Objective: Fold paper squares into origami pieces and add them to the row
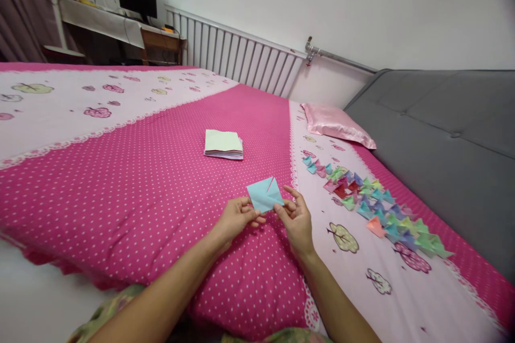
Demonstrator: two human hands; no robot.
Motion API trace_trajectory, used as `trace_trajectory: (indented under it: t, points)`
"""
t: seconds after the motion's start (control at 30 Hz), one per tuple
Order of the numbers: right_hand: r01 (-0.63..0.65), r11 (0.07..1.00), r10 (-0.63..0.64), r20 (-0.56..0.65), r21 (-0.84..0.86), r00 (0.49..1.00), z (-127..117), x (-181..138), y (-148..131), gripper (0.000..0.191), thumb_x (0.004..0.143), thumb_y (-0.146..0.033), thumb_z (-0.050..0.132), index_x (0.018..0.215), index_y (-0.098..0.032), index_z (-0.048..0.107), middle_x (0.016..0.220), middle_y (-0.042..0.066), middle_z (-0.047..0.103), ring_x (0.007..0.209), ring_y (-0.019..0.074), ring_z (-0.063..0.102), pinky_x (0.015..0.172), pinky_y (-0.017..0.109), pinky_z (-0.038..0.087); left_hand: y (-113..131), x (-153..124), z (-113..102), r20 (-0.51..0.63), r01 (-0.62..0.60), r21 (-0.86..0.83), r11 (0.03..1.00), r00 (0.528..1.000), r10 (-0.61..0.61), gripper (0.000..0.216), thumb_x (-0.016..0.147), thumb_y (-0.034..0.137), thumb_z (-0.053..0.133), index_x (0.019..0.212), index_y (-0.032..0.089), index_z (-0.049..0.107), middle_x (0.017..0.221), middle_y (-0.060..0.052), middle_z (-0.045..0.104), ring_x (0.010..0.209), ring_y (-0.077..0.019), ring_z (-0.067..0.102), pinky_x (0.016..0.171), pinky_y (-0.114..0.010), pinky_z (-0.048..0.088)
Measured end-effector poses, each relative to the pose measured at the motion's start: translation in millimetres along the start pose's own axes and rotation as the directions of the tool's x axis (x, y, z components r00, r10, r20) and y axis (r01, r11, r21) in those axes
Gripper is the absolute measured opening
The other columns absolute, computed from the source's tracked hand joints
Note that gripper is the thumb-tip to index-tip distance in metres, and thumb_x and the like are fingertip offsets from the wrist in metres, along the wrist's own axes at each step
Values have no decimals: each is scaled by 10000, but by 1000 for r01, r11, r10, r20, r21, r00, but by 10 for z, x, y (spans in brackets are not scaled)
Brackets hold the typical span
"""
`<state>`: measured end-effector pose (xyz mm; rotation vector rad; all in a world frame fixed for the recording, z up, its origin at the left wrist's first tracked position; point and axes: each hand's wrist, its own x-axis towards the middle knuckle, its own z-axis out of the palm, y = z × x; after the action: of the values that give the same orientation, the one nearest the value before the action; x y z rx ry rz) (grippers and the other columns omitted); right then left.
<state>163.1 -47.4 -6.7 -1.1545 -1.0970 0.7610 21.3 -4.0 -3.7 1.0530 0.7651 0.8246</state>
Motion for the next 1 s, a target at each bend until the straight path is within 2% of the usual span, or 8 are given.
trace_trajectory:
  t: [0.2,0.4,0.67,0.8,1.0]
  points:
    - [16,1000,-16,2,4,1000,-23,9,38,449,748,-230,609,1162,-207,438,811,14,645,724,138,619,661,258,483,10,4,-1,-1,1,-37,999,1000,-1,309,620,208,704,890,75,634,718,-96,668,605,-133,625,550,-203,447]
    - [18,1000,-18,18,-7,1000,-23,26,94,303,731,-253,627,1018,-171,574,959,78,660,855,188,625,746,306,492,26,-17,-4,13,-5,-39,999,1000,6,225,625,186,682,825,89,648,739,-95,672,588,-118,615,557,-200,442]
    - [59,992,-61,-10,-110,998,-46,17,110,239,725,-244,625,958,-197,653,877,42,692,755,171,635,702,308,508,27,-24,-8,32,30,-47,998,999,-29,210,641,129,626,847,96,654,770,-101,684,613,-116,622,579,-194,448]
    - [92,984,-89,23,-153,996,-53,13,81,216,745,-239,591,943,-212,672,901,45,693,784,179,637,732,329,510,27,-25,-14,45,38,-49,998,998,-36,163,650,120,613,800,91,670,738,-92,677,613,-110,615,579,-185,449]
    - [141,965,-128,69,-223,989,-73,6,53,199,765,-218,555,916,-222,684,892,39,691,806,180,638,750,328,506,21,-25,-19,81,29,-80,996,996,-23,218,643,126,632,854,98,679,780,-96,684,622,-109,610,590,-188,452]
